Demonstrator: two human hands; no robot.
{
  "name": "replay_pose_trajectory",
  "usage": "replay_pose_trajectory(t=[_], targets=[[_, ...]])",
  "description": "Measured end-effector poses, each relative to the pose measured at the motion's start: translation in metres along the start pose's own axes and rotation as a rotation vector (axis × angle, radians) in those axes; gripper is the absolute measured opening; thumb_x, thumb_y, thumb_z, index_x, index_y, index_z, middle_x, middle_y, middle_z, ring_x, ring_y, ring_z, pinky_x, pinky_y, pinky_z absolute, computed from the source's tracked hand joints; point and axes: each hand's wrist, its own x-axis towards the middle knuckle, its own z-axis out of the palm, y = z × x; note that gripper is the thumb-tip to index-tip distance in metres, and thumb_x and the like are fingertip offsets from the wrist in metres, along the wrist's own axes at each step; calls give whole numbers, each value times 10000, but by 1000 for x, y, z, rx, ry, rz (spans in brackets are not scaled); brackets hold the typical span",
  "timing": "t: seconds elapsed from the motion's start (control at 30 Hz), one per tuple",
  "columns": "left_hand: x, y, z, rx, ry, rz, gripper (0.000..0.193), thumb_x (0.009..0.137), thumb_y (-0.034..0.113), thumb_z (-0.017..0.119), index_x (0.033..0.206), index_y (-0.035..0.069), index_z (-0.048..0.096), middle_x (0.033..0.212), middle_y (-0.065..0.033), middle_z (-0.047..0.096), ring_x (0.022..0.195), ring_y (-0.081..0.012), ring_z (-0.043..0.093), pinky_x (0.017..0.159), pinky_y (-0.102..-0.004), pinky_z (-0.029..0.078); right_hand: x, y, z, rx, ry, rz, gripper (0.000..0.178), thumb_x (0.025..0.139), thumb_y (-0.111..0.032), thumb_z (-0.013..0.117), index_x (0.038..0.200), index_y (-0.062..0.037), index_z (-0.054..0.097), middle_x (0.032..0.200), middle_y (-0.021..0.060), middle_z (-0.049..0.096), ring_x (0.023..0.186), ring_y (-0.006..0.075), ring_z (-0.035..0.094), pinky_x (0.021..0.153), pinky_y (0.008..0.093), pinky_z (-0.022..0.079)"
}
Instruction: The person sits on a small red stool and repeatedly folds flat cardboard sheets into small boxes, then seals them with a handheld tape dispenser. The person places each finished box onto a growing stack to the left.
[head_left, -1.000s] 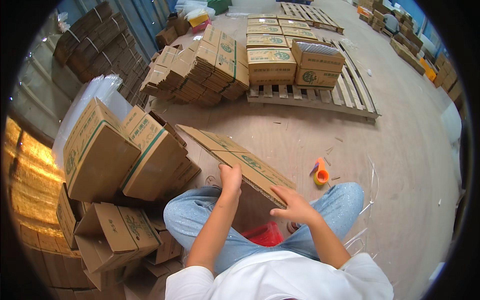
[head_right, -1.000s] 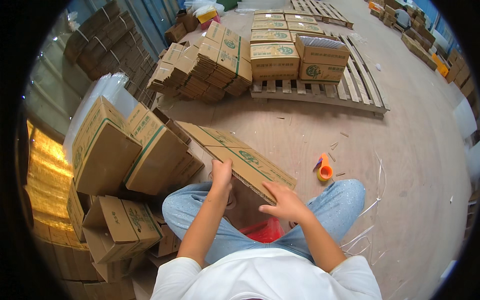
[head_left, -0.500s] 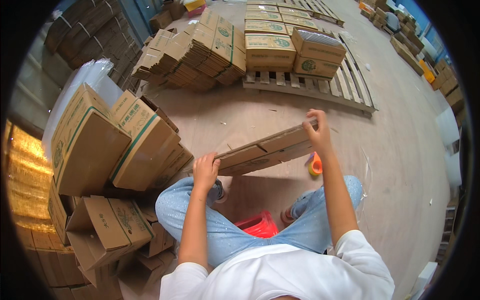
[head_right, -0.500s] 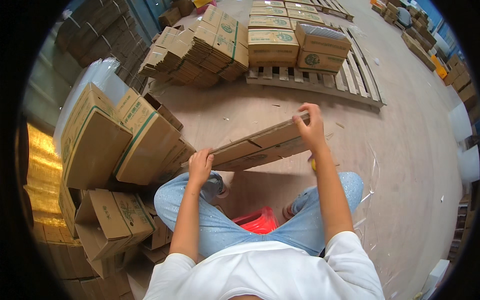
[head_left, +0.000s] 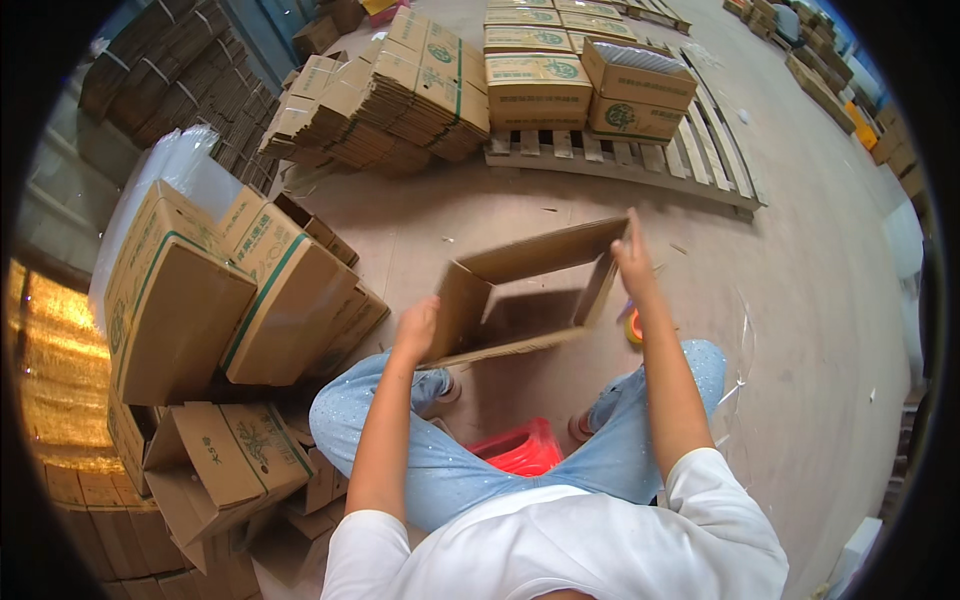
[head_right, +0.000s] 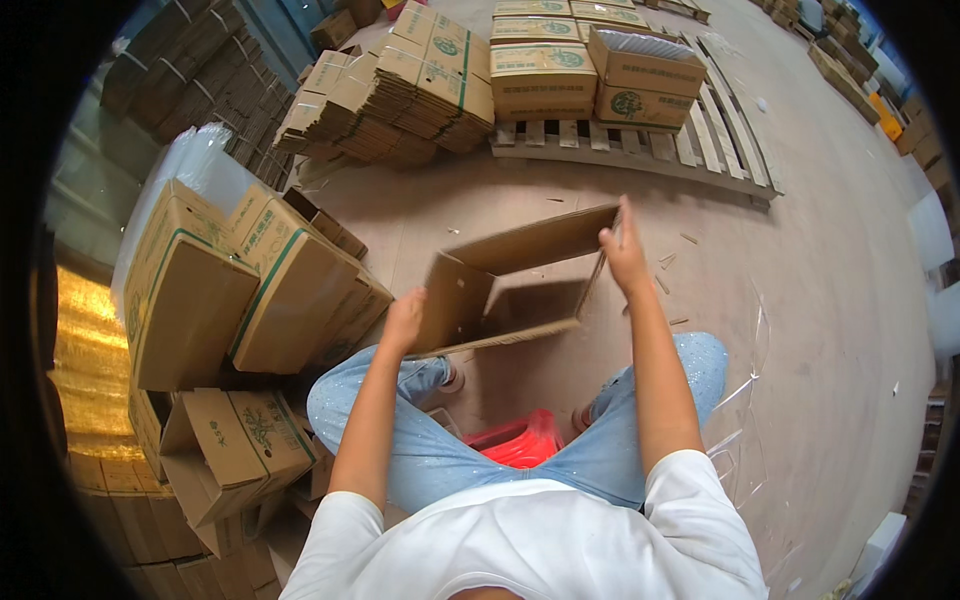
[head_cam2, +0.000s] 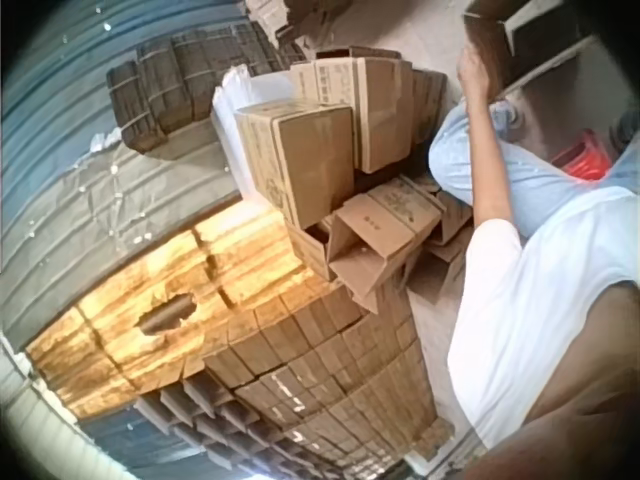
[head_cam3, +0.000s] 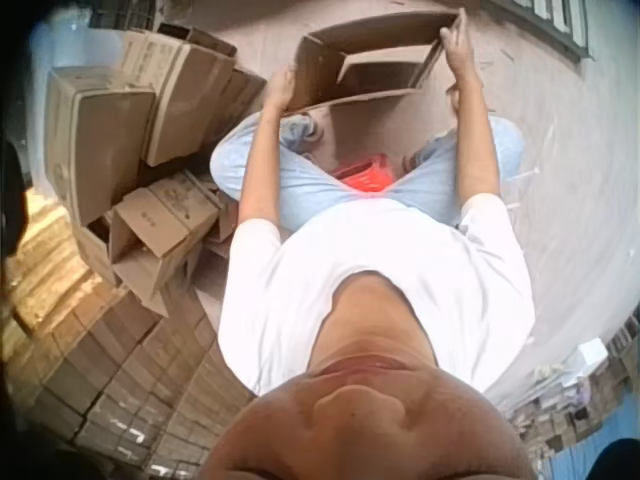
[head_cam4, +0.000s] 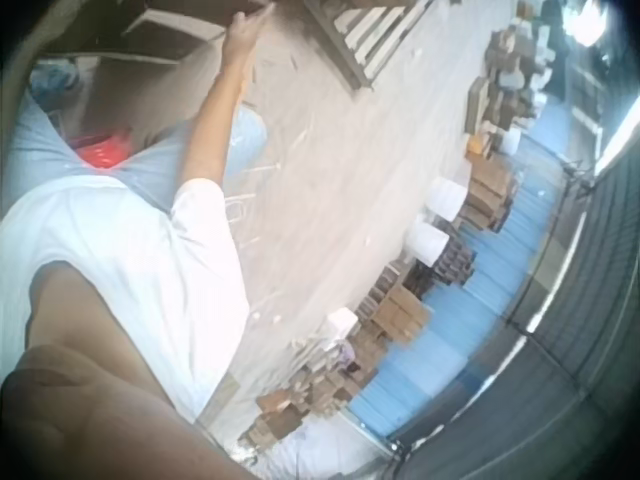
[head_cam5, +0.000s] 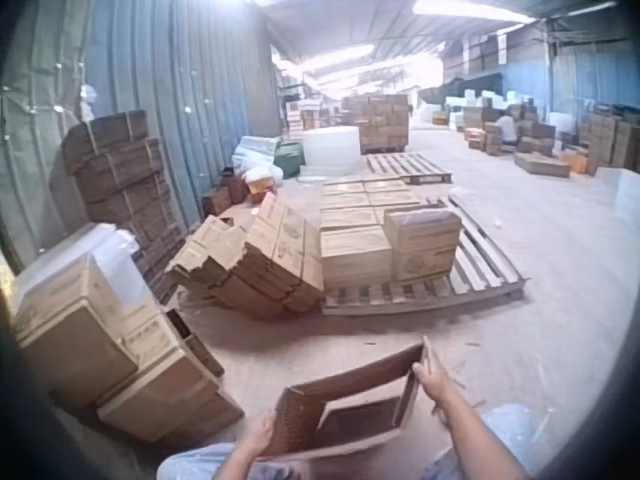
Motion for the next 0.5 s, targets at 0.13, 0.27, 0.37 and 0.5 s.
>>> replay_pose_trajectory(t=[0.13,0.27,0.37,0.5], targets=[[14,37,15,42,104,12,390,871,268,504,1205,68,520,990,-278,622,986,-451,574,825,-486,459,-35,60,0,129,-144,336,506,933,-340,477,1317,-10,481,1342,212,483,1279,324,424,1061,375,310],[7,63,26,214,75,-3,415,770,97,493,1164,-35,470,915,-314,623,896,-475,595,798,-510,470,-29,-18,-9,-152,-190,484,472,907,-355,491,1224,-5,518,1240,223,534,1123,392,518,972,431,392],[21,98,29,333,-46,3,340,762,69,490,1046,-117,470,857,-344,610,843,-485,603,786,-513,476,-27,-12,-10,-453,-196,429,468,885,-347,492,1141,44,514,1162,264,549,1055,416,545,921,466,429],[44,92,75,715,-189,45,296,790,109,539,981,-114,568,902,-298,650,857,-407,650,789,-470,505,-6,-12,-3,-718,-475,487,537,871,-352,470,1134,114,427,1127,337,548,1077,426,543,891,492,449]])
